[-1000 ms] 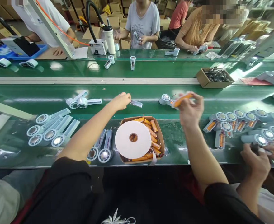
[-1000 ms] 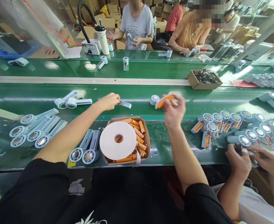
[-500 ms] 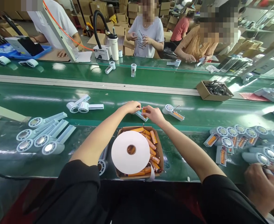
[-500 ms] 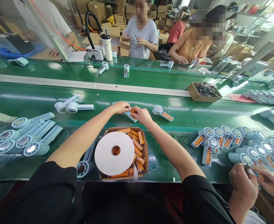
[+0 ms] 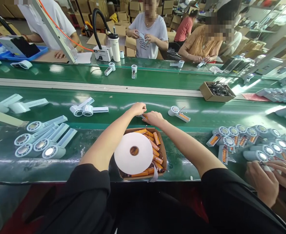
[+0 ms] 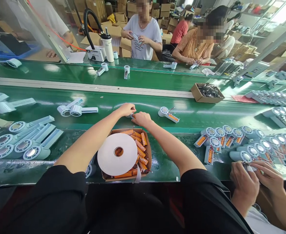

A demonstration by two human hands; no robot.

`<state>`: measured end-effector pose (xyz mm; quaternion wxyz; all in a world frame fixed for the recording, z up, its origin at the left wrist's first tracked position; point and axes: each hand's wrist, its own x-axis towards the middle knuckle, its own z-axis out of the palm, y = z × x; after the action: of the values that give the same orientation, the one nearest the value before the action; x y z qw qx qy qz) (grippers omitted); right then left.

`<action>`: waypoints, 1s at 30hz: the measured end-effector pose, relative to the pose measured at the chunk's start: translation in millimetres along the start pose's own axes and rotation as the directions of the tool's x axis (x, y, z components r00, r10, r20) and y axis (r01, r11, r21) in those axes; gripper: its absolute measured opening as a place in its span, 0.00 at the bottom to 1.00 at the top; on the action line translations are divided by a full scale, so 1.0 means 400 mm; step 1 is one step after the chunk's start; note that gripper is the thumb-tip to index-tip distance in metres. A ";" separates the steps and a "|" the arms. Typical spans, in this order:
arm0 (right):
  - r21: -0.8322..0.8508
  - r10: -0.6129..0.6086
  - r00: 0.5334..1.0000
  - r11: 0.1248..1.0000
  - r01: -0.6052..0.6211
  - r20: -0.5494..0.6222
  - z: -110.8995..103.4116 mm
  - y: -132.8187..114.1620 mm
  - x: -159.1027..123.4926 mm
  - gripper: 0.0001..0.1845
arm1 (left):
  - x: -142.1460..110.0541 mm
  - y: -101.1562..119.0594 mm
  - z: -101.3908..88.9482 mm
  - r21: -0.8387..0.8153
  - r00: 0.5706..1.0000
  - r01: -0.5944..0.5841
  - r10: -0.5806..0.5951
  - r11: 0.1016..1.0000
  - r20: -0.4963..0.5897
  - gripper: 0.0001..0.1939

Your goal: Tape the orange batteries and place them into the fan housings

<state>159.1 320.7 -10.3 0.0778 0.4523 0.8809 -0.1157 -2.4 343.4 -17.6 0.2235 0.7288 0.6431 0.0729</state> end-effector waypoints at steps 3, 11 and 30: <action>0.055 0.025 0.999 0.998 -0.024 -0.029 0.004 0.001 0.004 0.19 | 0.003 0.006 0.001 0.007 1.000 0.005 -0.005 1.000 -0.006 0.14; 0.381 0.102 0.976 0.924 -0.022 -0.192 0.041 0.042 0.005 0.17 | 0.017 0.011 0.005 0.000 1.000 0.009 -0.009 1.000 -0.021 0.15; 0.837 0.156 0.954 0.530 0.137 -0.255 0.066 0.148 -0.382 0.27 | -0.524 0.072 0.000 0.003 0.929 -0.363 0.363 0.932 -0.069 0.32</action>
<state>296.7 228.0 -6.7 -0.2848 0.4496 0.7120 -0.4580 -10.4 137.9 32.2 0.1878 0.8310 0.5043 0.1413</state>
